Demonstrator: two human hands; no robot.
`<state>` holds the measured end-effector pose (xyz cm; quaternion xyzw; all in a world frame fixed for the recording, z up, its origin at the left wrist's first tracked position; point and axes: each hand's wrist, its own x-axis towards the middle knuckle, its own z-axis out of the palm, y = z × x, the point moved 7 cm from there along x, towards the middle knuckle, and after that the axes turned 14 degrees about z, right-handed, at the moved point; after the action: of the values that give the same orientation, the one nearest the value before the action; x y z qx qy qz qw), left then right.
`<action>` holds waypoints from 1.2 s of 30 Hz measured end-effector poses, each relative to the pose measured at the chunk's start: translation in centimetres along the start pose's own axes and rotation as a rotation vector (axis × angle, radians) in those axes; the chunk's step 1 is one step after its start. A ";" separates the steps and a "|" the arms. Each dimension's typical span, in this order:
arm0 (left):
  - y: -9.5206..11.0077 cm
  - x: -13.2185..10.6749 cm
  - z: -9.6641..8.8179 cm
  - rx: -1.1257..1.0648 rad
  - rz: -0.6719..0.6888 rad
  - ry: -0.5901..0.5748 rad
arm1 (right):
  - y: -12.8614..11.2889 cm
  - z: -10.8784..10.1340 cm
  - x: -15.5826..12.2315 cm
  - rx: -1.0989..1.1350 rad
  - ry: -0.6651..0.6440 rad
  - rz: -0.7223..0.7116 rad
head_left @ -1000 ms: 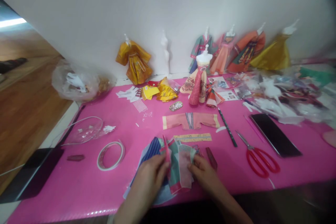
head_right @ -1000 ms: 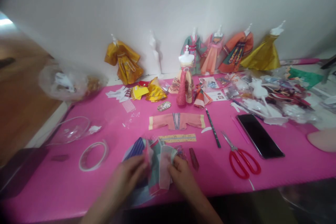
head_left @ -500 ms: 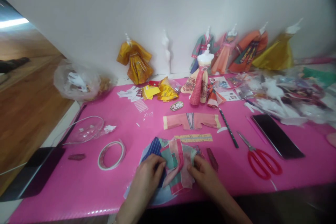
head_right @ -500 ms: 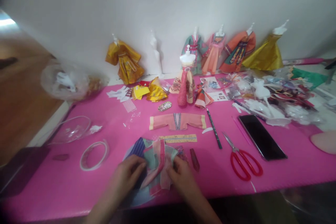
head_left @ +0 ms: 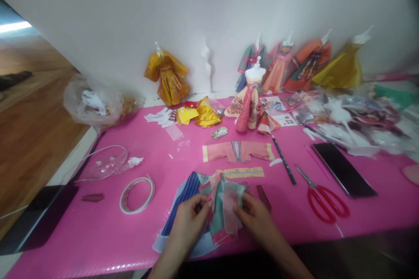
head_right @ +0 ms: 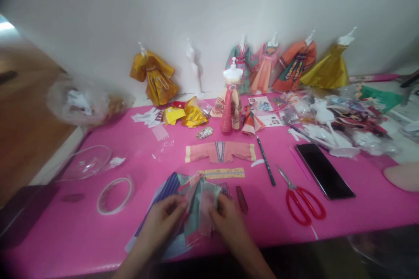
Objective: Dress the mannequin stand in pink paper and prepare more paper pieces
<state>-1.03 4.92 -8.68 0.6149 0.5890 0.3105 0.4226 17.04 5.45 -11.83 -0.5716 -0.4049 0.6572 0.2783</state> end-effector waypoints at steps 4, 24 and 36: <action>-1.4 -0.4 -2.0 -0.165 -0.090 0.092 | 0.5 -1.4 0.1 -0.048 0.094 0.022; 0.2 -1.6 -2.6 -0.479 -0.228 0.155 | -3.8 -1.5 0.5 -0.765 0.478 -0.120; 1.9 0.8 -4.7 -0.122 0.053 0.117 | -2.9 0.1 0.0 0.261 -0.011 0.108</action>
<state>-4.16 6.55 -4.96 0.5843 0.5759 0.3925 0.4159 16.66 6.91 -9.33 -0.5479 -0.2862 0.7215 0.3121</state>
